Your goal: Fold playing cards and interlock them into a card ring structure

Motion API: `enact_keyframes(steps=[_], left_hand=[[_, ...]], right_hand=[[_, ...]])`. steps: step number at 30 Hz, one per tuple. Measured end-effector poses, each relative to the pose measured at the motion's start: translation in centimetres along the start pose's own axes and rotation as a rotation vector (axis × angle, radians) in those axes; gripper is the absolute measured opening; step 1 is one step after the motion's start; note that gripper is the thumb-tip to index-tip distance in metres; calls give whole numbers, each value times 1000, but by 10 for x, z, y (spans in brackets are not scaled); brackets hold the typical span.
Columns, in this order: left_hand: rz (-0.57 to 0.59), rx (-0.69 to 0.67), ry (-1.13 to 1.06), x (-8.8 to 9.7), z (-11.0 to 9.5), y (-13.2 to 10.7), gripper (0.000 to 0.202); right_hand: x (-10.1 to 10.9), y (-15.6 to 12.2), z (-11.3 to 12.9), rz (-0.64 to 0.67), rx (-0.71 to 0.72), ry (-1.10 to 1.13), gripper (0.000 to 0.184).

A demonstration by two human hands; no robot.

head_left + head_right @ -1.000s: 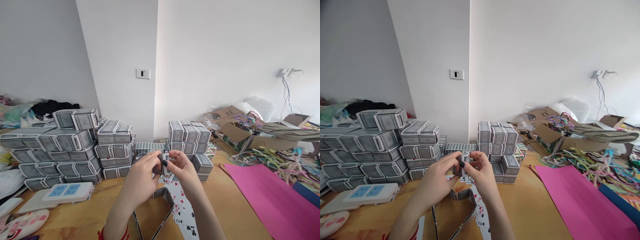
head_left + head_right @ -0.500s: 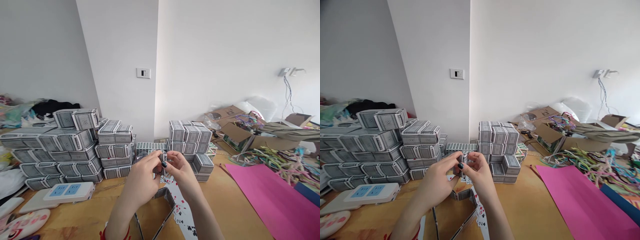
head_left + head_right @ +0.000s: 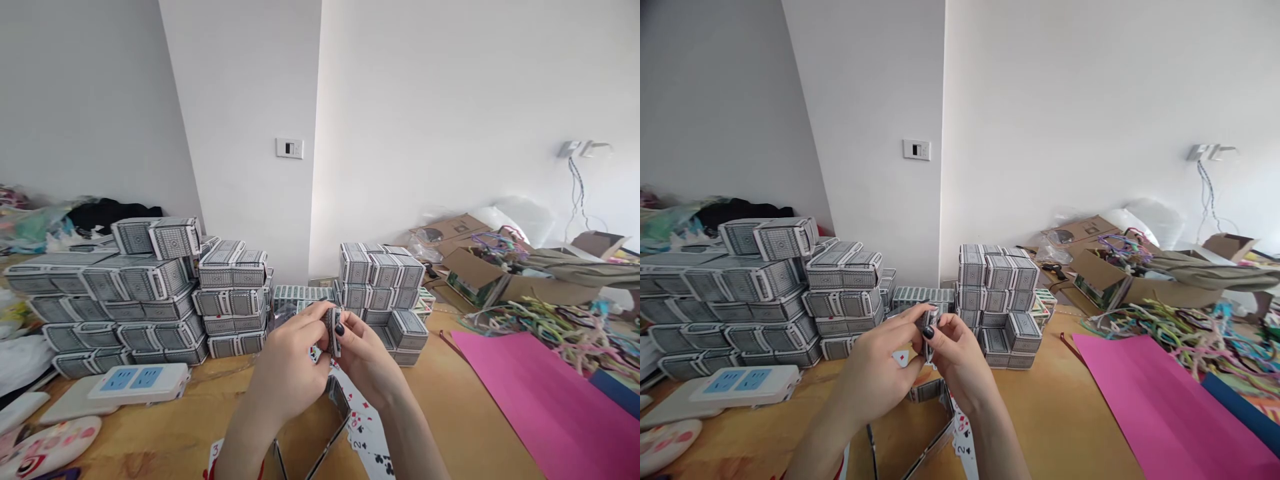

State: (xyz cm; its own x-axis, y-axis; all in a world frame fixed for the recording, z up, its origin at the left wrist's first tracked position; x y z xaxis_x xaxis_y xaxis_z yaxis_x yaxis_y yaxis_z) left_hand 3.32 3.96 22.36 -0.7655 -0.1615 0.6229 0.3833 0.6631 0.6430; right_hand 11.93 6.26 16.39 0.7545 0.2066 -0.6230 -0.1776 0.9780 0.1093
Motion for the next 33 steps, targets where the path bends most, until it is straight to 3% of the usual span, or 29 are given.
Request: enact_keyframes(steps=[14, 22, 25, 28, 33], left_hand=[[13, -25, -45, -2, -3, -2, 21], [29, -56, -92, -6, -5, -1, 21], [86, -51, -88, -10, -5, -2, 19], [150, -43, -77, -14, -4, -2, 14], [101, -110, -50, -7, -7, -2, 11]], right_hand=[[1, -2, -9, -60, -69, 165, 42], [2, -1, -11, -67, -79, 206, 33], [1, -1, -14, -28, -114, 222, 22], [6, -1, -19, -77, -157, 212, 20], [7, -1, -17, -87, -128, 125, 17]])
Point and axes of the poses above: each hand's wrist, its own y-axis towards the middle knuckle, its own x-axis out of the back of the hand, z = x × y, the point moved 8 cm from there along y, towards the middle knuckle
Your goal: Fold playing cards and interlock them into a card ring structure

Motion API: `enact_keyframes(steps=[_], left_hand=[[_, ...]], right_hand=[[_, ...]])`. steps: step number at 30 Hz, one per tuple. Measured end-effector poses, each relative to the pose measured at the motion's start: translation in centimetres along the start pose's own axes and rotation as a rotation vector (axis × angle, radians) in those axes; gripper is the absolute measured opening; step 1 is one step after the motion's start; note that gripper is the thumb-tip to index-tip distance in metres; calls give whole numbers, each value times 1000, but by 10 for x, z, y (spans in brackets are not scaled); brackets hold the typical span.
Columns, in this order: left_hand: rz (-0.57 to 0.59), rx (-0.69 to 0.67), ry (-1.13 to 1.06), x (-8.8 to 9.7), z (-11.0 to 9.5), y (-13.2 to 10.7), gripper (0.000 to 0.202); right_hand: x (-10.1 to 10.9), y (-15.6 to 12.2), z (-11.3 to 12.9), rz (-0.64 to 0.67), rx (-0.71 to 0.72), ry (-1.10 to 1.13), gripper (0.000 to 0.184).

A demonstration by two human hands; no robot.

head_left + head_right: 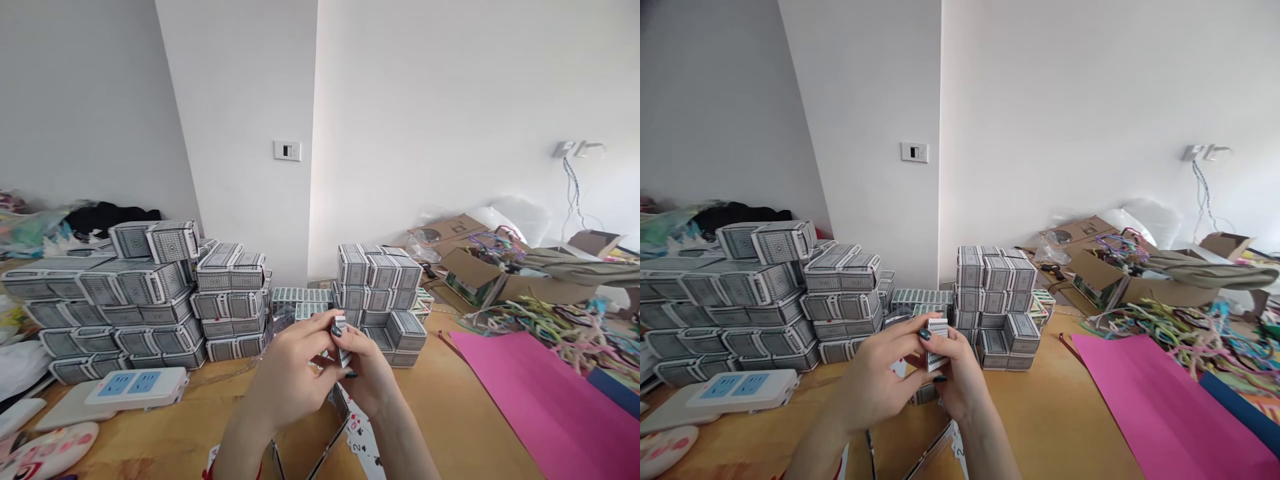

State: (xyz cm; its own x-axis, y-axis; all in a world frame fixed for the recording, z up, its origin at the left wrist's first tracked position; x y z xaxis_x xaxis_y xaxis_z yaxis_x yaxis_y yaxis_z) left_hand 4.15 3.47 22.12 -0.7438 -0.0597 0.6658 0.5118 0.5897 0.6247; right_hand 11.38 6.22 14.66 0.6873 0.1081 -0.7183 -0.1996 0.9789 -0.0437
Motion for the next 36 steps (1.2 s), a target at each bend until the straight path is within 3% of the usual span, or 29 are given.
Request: enact_keyframes(steps=[6, 11, 14, 16, 20, 23, 27, 29, 32, 36], left_hand=[[-74, -117, 22, 4, -10, 0, 15], [-66, -60, 2, 1, -8, 2, 14], [-8, 59, -62, 1, 0, 2, 11], [6, 141, -132, 5, 8, 1, 18], [-101, 332, -407, 18, 34, -3, 34], [25, 568, -691, -6, 57, -11, 42], [190, 805, -926, -42, 69, -25, 50], [289, 803, -1020, -52, 63, -26, 54], [434, 638, -1072, -53, 47, -20, 51], [443, 530, -935, -40, 45, -15, 40]], right_hand=[[-5, -2, 3, 29, 11, 8, 16], [-3, -3, 7, -6, 42, -13, 17], [-2, -2, 16, -9, 119, -88, 22], [3, -3, 24, -60, 184, -182, 35], [12, -7, 39, -202, 306, -466, 61], [3, -12, 44, -169, 395, -737, 61], [-22, -24, 49, -17, 584, -1017, 55], [-31, -29, 48, 78, 621, -1097, 57], [-32, -32, 45, 151, 584, -1198, 65], [-23, -29, 46, 96, 584, -1297, 76]])
Point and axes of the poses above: each hand's wrist, its own y-axis towards the middle knuckle, its own x-axis out of the back of the hand, z = x × y, the point moved 8 cm from there along y, towards the middle knuckle
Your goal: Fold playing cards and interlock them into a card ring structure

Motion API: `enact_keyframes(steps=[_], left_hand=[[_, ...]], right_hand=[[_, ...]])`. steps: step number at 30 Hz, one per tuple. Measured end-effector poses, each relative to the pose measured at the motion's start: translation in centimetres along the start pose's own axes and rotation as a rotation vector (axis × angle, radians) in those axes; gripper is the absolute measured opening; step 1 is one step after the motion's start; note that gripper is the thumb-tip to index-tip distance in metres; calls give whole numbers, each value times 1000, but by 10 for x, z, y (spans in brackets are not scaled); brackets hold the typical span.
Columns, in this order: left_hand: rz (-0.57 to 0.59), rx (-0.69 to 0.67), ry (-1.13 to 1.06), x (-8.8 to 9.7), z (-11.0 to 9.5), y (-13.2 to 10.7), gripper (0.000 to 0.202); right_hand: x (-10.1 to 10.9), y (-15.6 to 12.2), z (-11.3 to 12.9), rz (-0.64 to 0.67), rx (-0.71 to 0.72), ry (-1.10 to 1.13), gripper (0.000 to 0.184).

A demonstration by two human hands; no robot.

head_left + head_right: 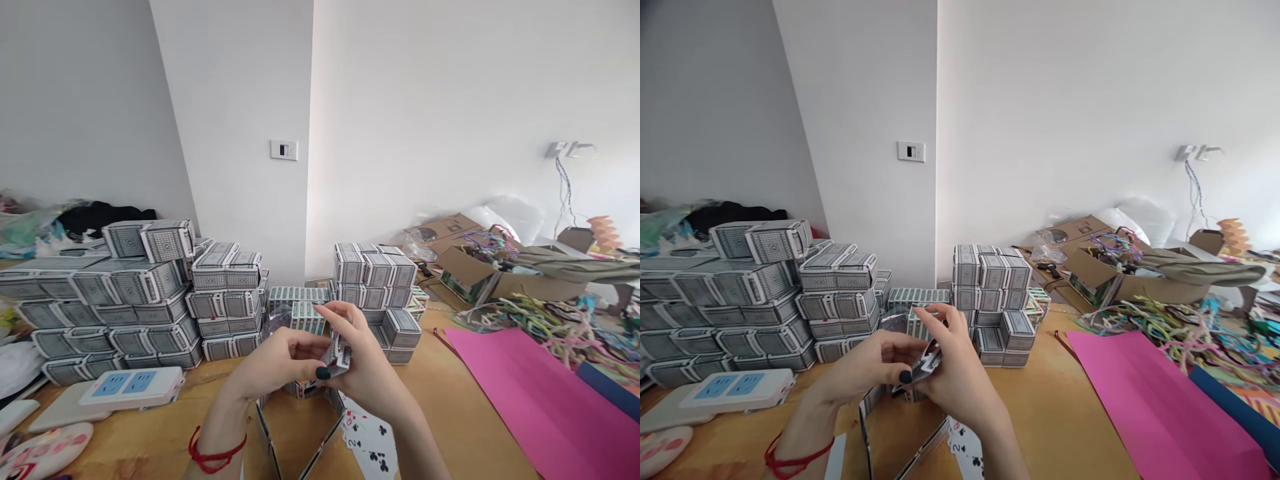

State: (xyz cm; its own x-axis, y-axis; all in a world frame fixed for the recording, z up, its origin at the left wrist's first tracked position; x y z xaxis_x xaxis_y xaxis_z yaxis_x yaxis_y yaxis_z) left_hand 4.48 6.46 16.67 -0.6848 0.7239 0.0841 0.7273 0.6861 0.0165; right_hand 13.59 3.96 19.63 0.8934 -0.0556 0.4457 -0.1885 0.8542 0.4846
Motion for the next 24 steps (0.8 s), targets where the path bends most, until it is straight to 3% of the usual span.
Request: enact_keyframes(steps=[4, 8, 12, 24], left_hand=[[-131, 8, 110, 17, 2, -4, 49], [-242, -26, 186, 32, 1, -8, 50], [-244, -41, 192, 34, 0, -10, 51], [-227, -83, 251, 18, -9, -9, 57]], right_hand=[[6, 2, -15, -103, -85, 28, 71], [3, 2, -21, -67, -161, 267, 75], [-1, 1, -17, -15, -183, 477, 79], [-5, 2, -9, -41, -188, 699, 68]])
Point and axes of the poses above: each hand's wrist, its own y-axis towards the middle knuckle, its own x-axis out of the back of the hand, z = x × y, the point moved 8 cm from there along y, towards the middle knuckle
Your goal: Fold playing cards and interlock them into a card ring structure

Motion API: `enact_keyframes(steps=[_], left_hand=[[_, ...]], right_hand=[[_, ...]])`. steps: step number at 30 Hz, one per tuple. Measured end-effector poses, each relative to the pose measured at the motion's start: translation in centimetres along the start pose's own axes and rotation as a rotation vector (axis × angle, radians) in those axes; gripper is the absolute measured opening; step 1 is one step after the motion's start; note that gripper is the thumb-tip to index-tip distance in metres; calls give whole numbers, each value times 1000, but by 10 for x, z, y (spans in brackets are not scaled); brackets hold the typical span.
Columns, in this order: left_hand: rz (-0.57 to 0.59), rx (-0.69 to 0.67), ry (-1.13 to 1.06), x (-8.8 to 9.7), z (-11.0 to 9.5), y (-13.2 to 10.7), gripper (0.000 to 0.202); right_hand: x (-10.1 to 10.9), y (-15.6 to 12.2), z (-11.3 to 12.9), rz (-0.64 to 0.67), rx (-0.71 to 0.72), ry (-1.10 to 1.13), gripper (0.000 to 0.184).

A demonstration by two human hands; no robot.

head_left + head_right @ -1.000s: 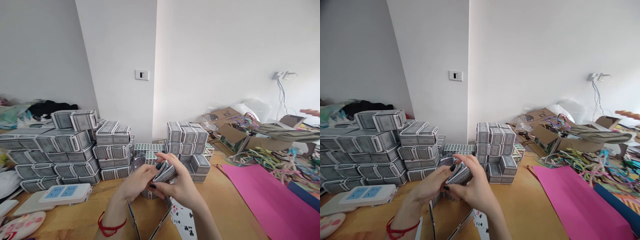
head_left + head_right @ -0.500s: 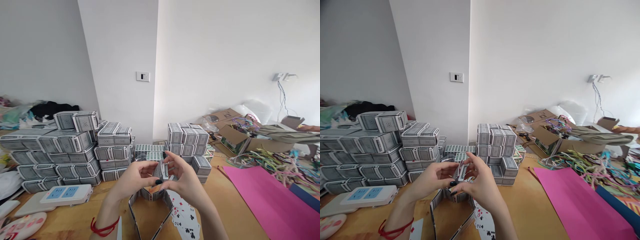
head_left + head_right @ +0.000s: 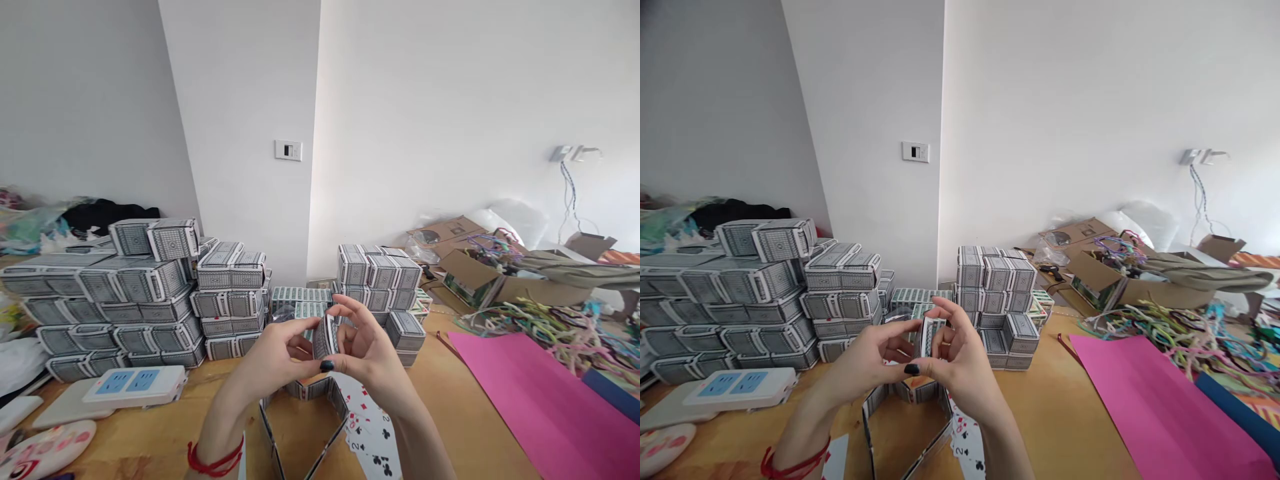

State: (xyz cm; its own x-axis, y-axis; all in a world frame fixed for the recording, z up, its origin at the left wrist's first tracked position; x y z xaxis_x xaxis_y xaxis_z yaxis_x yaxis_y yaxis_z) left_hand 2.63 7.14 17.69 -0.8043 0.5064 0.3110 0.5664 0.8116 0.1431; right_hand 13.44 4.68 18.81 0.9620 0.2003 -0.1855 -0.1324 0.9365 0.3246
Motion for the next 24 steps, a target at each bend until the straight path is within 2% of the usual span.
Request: enact_keyframes(steps=[4, 9, 14, 16, 21, 24], left_hand=[[-40, -42, 117, 1, -6, -2, 52], [-113, -145, 252, 2, -19, -5, 53], [-254, -241, 363, 11, -24, -8, 50], [-280, -265, 432, 13, -23, -8, 51], [-313, -297, 604, 14, -21, -8, 54], [-313, -330, 660, 11, -24, -9, 55]], right_hand=[[1, 0, 3, -5, 25, 10, 63], [4, 1, -1, -36, 2, 54, 67], [9, 4, -10, -137, -86, 53, 37], [7, 6, -14, -136, -102, 21, 32], [7, 8, -21, -160, -118, 42, 34], [6, 8, -21, -130, -116, 56, 34]])
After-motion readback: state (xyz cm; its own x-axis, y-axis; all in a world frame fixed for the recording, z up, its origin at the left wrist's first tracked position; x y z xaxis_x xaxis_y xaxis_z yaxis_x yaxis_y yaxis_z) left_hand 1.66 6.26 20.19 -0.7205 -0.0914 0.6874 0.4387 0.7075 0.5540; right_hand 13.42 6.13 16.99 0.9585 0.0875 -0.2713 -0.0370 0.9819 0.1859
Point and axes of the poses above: each hand's wrist, its own y-axis towards the middle knuckle, its own x-axis out of the back of the hand, z = x × y, the point moved 8 cm from there along y, towards the middle knuckle
